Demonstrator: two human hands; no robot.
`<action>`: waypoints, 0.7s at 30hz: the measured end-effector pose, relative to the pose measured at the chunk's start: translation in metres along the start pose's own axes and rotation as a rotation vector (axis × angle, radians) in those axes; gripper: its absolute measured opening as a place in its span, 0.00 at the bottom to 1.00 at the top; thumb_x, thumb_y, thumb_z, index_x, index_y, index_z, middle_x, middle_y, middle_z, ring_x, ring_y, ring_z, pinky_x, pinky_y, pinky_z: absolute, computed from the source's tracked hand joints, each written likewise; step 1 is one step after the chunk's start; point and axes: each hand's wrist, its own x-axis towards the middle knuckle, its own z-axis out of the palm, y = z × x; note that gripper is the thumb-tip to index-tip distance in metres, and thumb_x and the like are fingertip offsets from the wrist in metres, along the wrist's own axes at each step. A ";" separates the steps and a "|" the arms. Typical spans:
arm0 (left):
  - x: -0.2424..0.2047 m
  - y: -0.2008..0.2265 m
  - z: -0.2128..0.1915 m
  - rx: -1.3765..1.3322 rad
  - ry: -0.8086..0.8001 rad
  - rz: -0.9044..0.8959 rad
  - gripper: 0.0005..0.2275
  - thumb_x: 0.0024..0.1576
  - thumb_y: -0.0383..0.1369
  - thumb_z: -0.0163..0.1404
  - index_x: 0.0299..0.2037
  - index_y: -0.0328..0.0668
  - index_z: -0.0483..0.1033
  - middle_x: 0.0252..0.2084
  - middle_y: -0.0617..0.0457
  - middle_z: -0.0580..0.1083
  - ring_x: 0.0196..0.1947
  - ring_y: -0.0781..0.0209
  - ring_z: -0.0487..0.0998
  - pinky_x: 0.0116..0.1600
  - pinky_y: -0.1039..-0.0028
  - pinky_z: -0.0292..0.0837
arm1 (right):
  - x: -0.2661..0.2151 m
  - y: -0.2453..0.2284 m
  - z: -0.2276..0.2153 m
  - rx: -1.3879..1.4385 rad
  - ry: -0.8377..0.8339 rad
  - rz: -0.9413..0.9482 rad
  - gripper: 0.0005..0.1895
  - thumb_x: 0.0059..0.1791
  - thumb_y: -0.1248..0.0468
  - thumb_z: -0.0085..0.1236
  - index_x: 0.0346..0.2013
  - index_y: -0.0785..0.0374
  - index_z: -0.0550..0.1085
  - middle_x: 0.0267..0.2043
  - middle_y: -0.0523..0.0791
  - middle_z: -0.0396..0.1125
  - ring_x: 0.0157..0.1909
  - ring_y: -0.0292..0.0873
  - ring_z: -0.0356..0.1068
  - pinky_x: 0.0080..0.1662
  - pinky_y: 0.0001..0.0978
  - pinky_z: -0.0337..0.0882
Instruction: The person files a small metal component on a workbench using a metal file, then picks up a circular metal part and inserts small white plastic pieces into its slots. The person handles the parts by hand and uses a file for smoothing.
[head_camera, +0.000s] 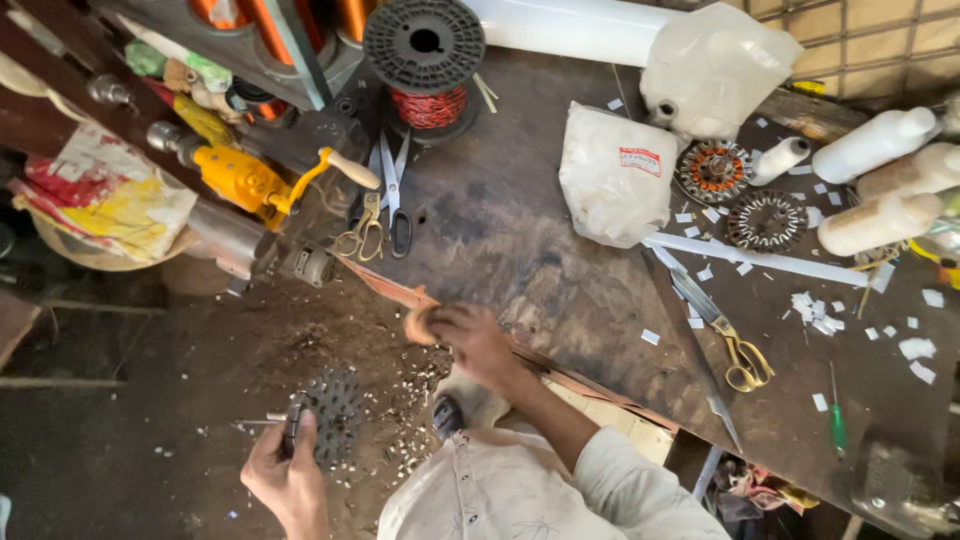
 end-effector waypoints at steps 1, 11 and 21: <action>0.000 0.000 0.005 0.021 -0.010 0.026 0.05 0.57 0.25 0.59 0.37 0.27 0.81 0.23 0.59 0.69 0.25 0.72 0.63 0.28 0.78 0.53 | 0.011 0.030 -0.015 -0.061 -0.078 0.036 0.18 0.50 0.74 0.58 0.51 0.52 0.79 0.64 0.35 0.68 0.64 0.38 0.66 0.64 0.37 0.67; 0.042 0.010 0.132 0.075 -0.649 0.105 0.08 0.62 0.28 0.58 0.40 0.25 0.81 0.24 0.53 0.72 0.24 0.70 0.66 0.31 0.75 0.58 | -0.163 -0.028 -0.180 -0.212 0.024 0.433 0.19 0.39 0.64 0.67 0.44 0.61 0.78 0.57 0.47 0.69 0.62 0.55 0.64 0.58 0.53 0.64; 0.045 0.053 0.323 0.181 -1.032 0.343 0.09 0.59 0.29 0.59 0.45 0.30 0.82 0.32 0.52 0.75 0.29 0.64 0.70 0.34 0.72 0.63 | -0.328 -0.078 -0.234 -0.862 0.511 1.201 0.12 0.37 0.71 0.60 0.35 0.63 0.79 0.55 0.54 0.68 0.59 0.59 0.64 0.58 0.53 0.63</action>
